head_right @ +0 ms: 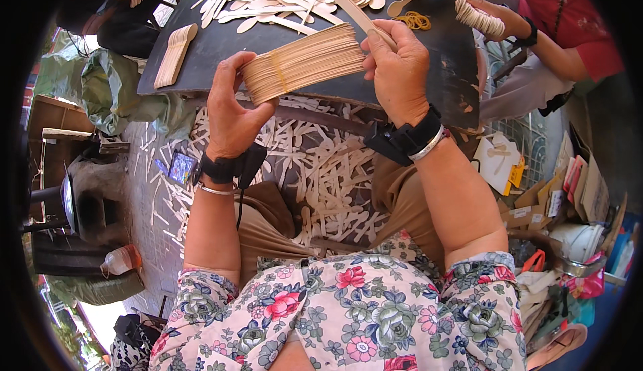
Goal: Stacking wooden spoons and securing them in bundles with rubber bands.
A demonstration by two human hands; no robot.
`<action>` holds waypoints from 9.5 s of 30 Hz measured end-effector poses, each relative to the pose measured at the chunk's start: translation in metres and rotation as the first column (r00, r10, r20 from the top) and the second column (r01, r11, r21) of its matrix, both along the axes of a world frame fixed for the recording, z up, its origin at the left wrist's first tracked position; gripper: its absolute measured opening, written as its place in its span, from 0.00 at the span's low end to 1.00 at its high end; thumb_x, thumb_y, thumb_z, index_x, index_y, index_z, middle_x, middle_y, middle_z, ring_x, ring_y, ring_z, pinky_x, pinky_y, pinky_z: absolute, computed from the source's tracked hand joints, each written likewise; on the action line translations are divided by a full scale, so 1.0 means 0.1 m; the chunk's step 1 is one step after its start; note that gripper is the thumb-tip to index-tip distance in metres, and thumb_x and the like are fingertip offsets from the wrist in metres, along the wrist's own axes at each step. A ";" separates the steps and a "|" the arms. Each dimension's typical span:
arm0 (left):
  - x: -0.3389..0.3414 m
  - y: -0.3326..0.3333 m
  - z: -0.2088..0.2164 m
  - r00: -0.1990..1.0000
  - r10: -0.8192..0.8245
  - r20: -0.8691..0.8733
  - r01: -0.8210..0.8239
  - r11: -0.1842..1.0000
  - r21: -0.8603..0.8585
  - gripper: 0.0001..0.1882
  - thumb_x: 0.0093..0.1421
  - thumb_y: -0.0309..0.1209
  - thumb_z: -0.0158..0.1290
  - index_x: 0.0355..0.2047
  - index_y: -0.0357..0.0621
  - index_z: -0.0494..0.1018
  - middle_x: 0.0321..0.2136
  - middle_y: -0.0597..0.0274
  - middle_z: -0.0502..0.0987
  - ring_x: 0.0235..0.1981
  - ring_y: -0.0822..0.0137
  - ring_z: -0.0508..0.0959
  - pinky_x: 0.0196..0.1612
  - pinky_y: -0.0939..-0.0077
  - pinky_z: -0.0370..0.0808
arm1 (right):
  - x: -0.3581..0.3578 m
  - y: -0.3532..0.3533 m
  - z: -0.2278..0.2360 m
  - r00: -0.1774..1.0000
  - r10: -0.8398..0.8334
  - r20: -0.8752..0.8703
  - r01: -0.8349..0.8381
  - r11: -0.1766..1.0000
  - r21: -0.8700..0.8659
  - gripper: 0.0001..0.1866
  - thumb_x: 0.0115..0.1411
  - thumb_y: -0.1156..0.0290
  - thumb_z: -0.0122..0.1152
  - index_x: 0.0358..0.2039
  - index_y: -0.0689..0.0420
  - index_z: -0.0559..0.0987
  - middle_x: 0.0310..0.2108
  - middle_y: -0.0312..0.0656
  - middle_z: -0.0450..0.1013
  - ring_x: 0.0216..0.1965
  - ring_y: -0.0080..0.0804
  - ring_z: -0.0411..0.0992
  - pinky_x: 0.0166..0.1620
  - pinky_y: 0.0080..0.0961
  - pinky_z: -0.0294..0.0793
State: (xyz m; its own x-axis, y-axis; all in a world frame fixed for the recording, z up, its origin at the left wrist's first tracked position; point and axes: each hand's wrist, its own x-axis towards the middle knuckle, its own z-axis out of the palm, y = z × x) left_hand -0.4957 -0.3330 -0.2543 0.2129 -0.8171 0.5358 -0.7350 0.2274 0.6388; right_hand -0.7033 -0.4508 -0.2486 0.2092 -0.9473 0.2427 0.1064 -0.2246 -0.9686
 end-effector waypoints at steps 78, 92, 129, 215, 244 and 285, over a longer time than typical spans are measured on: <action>-0.48 0.04 -0.16 0.991 -0.018 0.131 0.015 1.000 0.023 0.32 0.42 0.35 0.70 0.48 0.43 0.73 0.49 0.56 0.72 0.56 0.52 0.67 0.59 0.60 0.63 | 0.02 0.10 0.15 0.930 0.075 -0.360 -0.100 0.994 -0.052 0.07 0.59 0.75 0.58 0.37 0.63 0.78 0.19 0.38 0.73 0.18 0.19 0.70 0.23 0.18 0.69; -0.54 -0.04 -0.17 0.987 -0.006 0.159 0.000 0.999 0.038 0.34 0.43 0.42 0.70 0.51 0.45 0.74 0.49 0.54 0.67 0.54 0.55 0.65 0.56 0.62 0.63 | 0.01 0.04 0.01 0.841 0.057 -0.538 -0.183 0.966 -0.183 0.06 0.57 0.74 0.58 0.35 0.61 0.77 0.27 0.52 0.75 0.29 0.49 0.75 0.33 0.34 0.72; -0.52 -0.01 -0.05 0.975 -0.010 0.223 -0.004 0.998 0.062 0.27 0.44 0.35 0.64 0.47 0.45 0.76 0.47 0.57 0.72 0.50 0.58 0.68 0.56 0.65 0.60 | 0.00 0.14 0.10 0.684 -0.074 -0.725 -0.420 0.774 -0.474 0.11 0.55 0.82 0.54 0.41 0.64 0.73 0.34 0.55 0.73 0.36 0.55 0.73 0.37 0.38 0.74; -0.43 -0.15 -0.12 0.971 -0.023 0.239 0.039 0.997 -0.064 0.23 0.40 0.32 0.63 0.40 0.44 0.74 0.40 0.57 0.72 0.45 0.56 0.70 0.51 0.63 0.62 | -0.23 0.26 0.22 0.833 0.139 -0.536 -0.201 0.978 -0.059 0.08 0.54 0.76 0.57 0.35 0.62 0.76 0.25 0.49 0.73 0.26 0.35 0.73 0.33 0.27 0.71; -0.30 -0.37 -0.46 0.978 -0.010 0.210 0.028 0.996 -0.083 0.21 0.41 0.36 0.63 0.37 0.43 0.75 0.41 0.56 0.73 0.46 0.54 0.70 0.52 0.61 0.63 | -0.37 0.30 -0.18 0.762 0.197 -0.617 -0.298 0.952 -0.065 0.13 0.62 0.74 0.55 0.47 0.61 0.76 0.22 0.29 0.66 0.23 0.16 0.61 0.28 0.16 0.64; -0.28 -0.30 -0.33 0.971 -0.038 0.236 0.049 0.998 -0.040 0.21 0.42 0.34 0.64 0.38 0.43 0.75 0.41 0.56 0.74 0.48 0.56 0.70 0.54 0.61 0.62 | -0.62 0.09 -0.11 0.865 0.357 -0.352 -0.296 0.931 0.215 0.14 0.56 0.75 0.57 0.44 0.59 0.81 0.23 0.34 0.73 0.17 0.13 0.63 0.20 0.12 0.63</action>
